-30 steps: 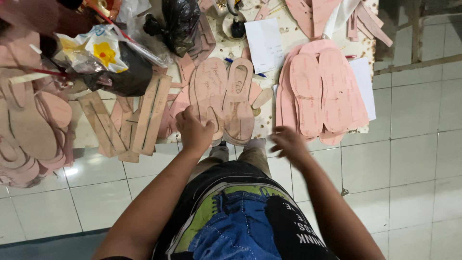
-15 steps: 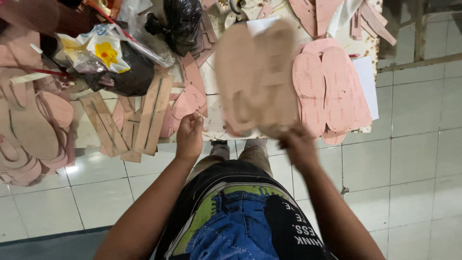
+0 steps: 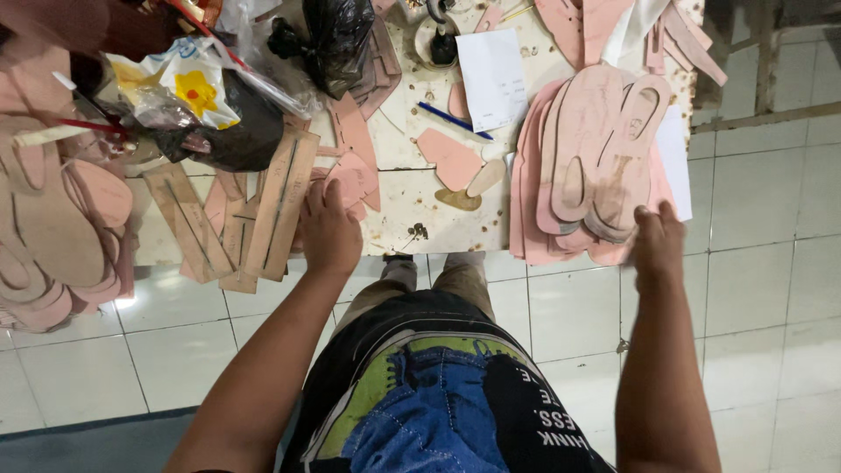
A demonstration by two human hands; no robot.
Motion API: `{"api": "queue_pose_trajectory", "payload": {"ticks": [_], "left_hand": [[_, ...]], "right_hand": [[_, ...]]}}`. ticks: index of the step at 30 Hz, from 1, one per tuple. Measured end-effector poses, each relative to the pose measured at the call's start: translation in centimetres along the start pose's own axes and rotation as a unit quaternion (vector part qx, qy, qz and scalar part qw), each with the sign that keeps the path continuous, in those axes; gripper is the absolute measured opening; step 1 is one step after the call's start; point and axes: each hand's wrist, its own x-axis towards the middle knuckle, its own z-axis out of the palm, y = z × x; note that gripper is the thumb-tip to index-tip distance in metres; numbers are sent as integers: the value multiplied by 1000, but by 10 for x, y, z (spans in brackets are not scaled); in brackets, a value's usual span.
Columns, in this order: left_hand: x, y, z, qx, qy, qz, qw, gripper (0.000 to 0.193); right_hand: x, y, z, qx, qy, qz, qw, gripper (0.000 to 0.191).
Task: The person sorts and matches pink paper shoe pattern pieces on a workbench, aligning pairs and checking them against a wooden ruler, then gathers the matched pattern sets and places them into a green bag on a side table.
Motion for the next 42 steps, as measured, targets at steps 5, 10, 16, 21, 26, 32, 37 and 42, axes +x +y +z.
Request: {"api": "queue_pose_trajectory", "payload": {"ticks": [5, 10, 16, 21, 26, 32, 37, 42], "left_hand": [[10, 3, -4, -38, -29, -55, 997, 67], [11, 7, -9, -47, -10, -58, 997, 66], [10, 8, -13, -24, 43, -15, 999, 33], [3, 9, -12, -208, 11, -55, 977, 23], [0, 13, 2, -472, -53, -153, 867, 23], [-4, 33, 5, -587, -168, -253, 750, 24], [-18, 60, 9, -521, -257, -126, 804, 32], [-14, 48, 31, -297, -121, -16, 947, 40]], "right_hand": [[35, -9, 41, 107, -35, -37, 993, 64], [38, -36, 81, -229, 114, -402, 879, 54], [-23, -64, 181, -231, -85, -459, 854, 59], [-49, -90, 204, -269, -72, -388, 879, 81], [-37, -117, 198, -305, -98, -323, 890, 77], [-64, -115, 181, -67, -333, -82, 937, 39], [-99, -88, 184, -38, -354, -108, 928, 41], [-41, -72, 145, 49, -161, -48, 985, 53]]}}
